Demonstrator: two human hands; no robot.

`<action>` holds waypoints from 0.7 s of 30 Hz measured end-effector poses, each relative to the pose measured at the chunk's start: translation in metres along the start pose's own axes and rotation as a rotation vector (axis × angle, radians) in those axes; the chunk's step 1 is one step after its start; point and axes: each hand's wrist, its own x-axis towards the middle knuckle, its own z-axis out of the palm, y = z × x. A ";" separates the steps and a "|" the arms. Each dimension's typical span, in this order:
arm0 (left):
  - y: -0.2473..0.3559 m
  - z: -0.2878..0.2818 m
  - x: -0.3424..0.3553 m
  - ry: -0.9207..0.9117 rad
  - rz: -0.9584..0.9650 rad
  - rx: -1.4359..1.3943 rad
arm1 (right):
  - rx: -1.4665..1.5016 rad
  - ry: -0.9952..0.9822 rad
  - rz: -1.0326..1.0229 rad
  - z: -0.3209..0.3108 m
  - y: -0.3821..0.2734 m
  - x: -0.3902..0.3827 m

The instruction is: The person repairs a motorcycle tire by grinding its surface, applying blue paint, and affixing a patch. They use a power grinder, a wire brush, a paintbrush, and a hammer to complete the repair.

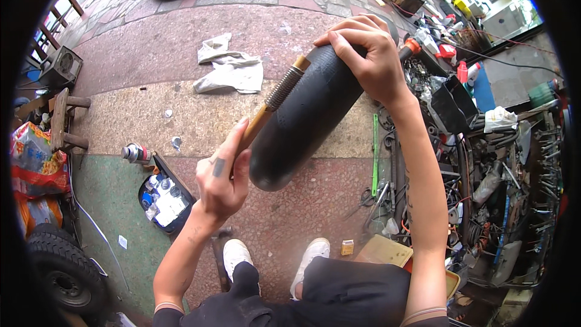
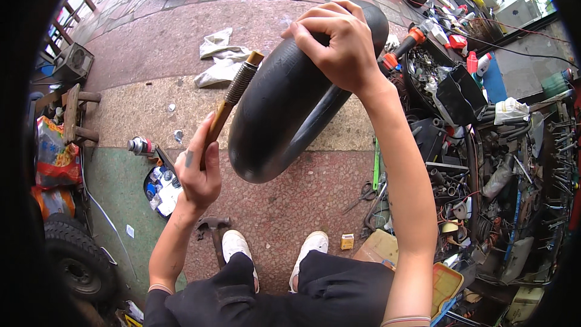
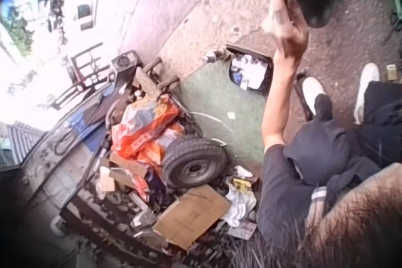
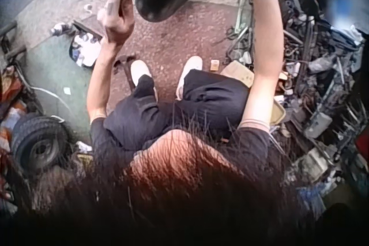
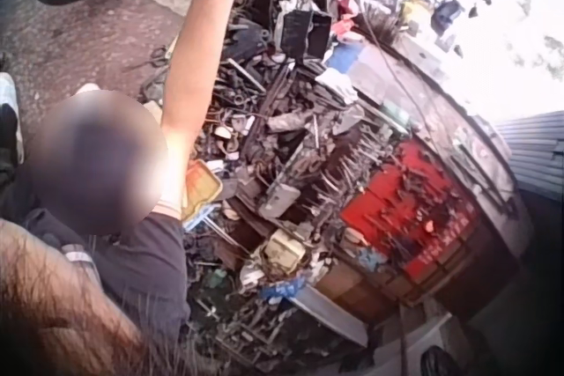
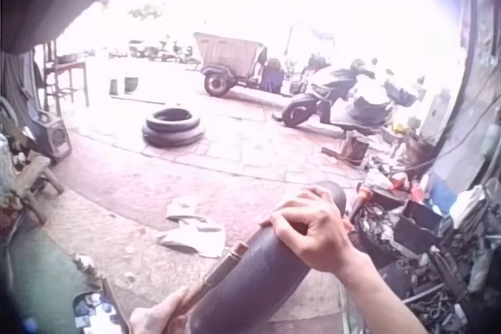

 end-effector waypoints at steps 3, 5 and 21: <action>-0.001 0.007 -0.006 -0.049 0.057 0.010 | 0.014 0.017 0.023 -0.001 0.001 0.000; -0.003 0.011 -0.018 -0.039 0.100 0.023 | 0.020 0.046 0.040 -0.001 0.001 -0.001; 0.003 0.011 -0.027 -0.077 0.014 0.064 | 0.005 0.050 -0.072 0.008 -0.003 0.002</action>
